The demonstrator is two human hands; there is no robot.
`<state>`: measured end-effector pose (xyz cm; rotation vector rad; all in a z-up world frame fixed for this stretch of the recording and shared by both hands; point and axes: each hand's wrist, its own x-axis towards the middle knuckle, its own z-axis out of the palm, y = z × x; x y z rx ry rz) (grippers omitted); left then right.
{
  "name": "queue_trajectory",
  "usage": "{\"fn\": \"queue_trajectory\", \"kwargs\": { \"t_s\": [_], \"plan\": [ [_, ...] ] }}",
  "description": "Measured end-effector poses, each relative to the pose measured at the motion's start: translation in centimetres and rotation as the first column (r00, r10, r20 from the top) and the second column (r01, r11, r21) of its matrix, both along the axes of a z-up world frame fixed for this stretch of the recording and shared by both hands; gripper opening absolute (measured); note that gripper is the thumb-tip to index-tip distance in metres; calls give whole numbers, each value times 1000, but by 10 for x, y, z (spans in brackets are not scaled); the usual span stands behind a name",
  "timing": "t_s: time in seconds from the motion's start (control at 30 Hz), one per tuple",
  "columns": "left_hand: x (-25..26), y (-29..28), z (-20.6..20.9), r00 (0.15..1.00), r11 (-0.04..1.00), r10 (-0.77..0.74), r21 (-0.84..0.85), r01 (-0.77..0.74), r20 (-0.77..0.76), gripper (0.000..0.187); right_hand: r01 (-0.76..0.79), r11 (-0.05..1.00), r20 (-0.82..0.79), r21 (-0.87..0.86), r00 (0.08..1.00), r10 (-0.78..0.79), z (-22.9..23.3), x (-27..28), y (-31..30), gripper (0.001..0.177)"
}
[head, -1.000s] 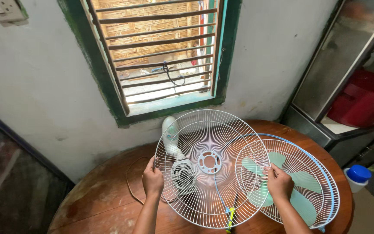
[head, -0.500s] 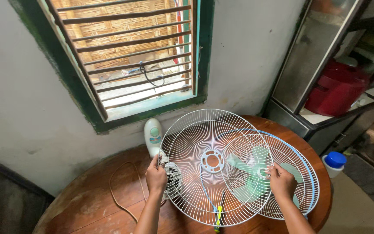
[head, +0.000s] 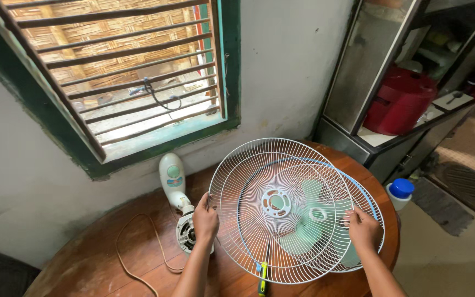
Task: The person assembles a table fan by attaching the front grill to the fan blade assembly and then securing the rear grill to the motor housing. The person handles the fan components on a wooden table and aligns the parts to complete the assembly.
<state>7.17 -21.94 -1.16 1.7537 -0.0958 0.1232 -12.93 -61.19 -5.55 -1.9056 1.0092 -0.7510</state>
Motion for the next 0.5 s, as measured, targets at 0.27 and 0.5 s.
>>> {"fn": "queue_trajectory", "kwargs": {
  "t_s": [0.27, 0.5],
  "plan": [
    [12, -45, -32, 992, 982, -21, 185, 44, -127, 57, 94, 995, -71, 18, 993, -92, -18, -23, -34, 32],
    [16, -77, -57, 997, 984, -78, 157, 80, -20, 54, 189, 982, -212, -9, 959, -187, -25, -39, -50, 27]
  ]
}}
